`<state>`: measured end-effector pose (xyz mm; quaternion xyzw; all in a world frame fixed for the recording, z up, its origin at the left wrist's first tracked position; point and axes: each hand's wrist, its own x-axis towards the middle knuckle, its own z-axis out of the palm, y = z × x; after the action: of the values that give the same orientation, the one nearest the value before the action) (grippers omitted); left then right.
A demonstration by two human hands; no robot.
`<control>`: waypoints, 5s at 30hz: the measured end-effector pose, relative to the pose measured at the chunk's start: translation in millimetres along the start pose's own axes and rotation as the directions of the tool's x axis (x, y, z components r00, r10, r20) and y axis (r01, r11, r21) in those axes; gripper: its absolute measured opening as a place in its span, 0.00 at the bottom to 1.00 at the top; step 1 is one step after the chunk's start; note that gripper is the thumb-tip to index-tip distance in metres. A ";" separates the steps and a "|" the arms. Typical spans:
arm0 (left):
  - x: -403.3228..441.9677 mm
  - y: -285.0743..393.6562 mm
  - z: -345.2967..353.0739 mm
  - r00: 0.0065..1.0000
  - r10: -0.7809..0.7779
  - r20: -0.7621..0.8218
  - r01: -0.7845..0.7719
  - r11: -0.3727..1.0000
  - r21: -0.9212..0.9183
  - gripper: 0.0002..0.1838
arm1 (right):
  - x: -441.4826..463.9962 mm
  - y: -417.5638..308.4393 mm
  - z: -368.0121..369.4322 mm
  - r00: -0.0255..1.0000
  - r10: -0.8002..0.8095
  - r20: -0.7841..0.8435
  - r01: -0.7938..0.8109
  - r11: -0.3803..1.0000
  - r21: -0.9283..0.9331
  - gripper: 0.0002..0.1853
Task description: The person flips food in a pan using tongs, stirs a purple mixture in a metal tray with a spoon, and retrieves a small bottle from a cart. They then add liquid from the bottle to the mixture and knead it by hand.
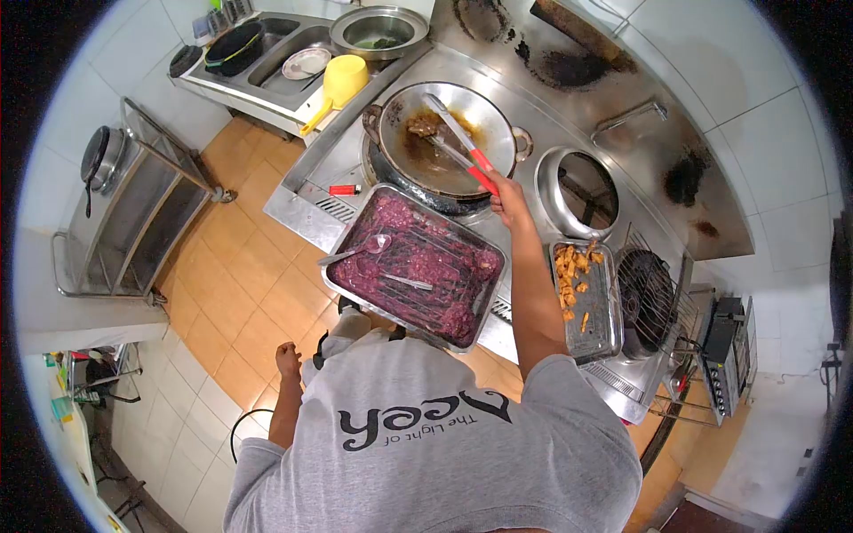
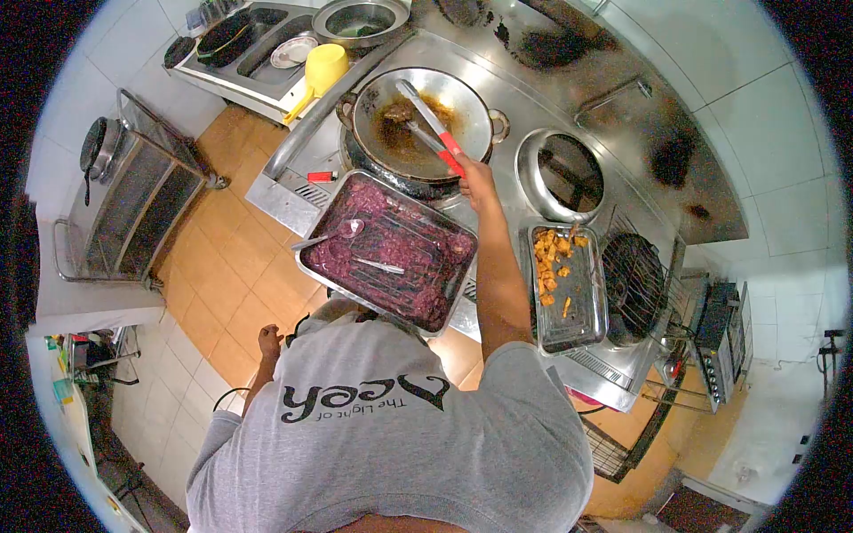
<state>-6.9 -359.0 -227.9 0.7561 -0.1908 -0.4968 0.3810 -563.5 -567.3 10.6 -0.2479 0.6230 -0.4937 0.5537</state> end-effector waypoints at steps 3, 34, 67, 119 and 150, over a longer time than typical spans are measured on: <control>-1.1 -1.7 0.9 1.000 -0.019 -0.010 0.018 1.000 -0.017 0.05 | 2.1 -2.9 21.3 0.991 -0.081 -0.110 0.077 0.996 -0.043 0.21; 28.8 37.7 27.3 0.960 -0.156 0.231 0.085 0.953 0.291 0.08 | -32.7 27.7 67.9 0.874 -0.239 -0.423 0.041 0.904 -0.427 0.19; 66.5 13.6 1.4 0.973 -0.015 0.232 -0.010 0.994 0.108 0.05 | -29.3 -8.0 46.2 0.943 -0.093 -0.321 0.110 0.993 0.037 0.20; 80.0 68.5 41.1 0.913 -0.106 0.394 -0.102 0.875 0.473 0.12 | -372.9 169.6 -136.6 0.458 -0.641 -0.616 -0.263 0.565 -0.782 0.22; -92.6 144.9 -81.9 0.612 0.278 0.740 0.500 0.590 -0.634 0.46 | -354.4 116.0 -87.0 0.624 -0.658 -0.421 -0.465 0.121 -0.877 0.34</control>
<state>39.4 -357.8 -43.1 0.2158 -0.0382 -0.8278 0.5164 -523.7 -189.2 56.3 -0.3556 0.9250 -0.0428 -0.1268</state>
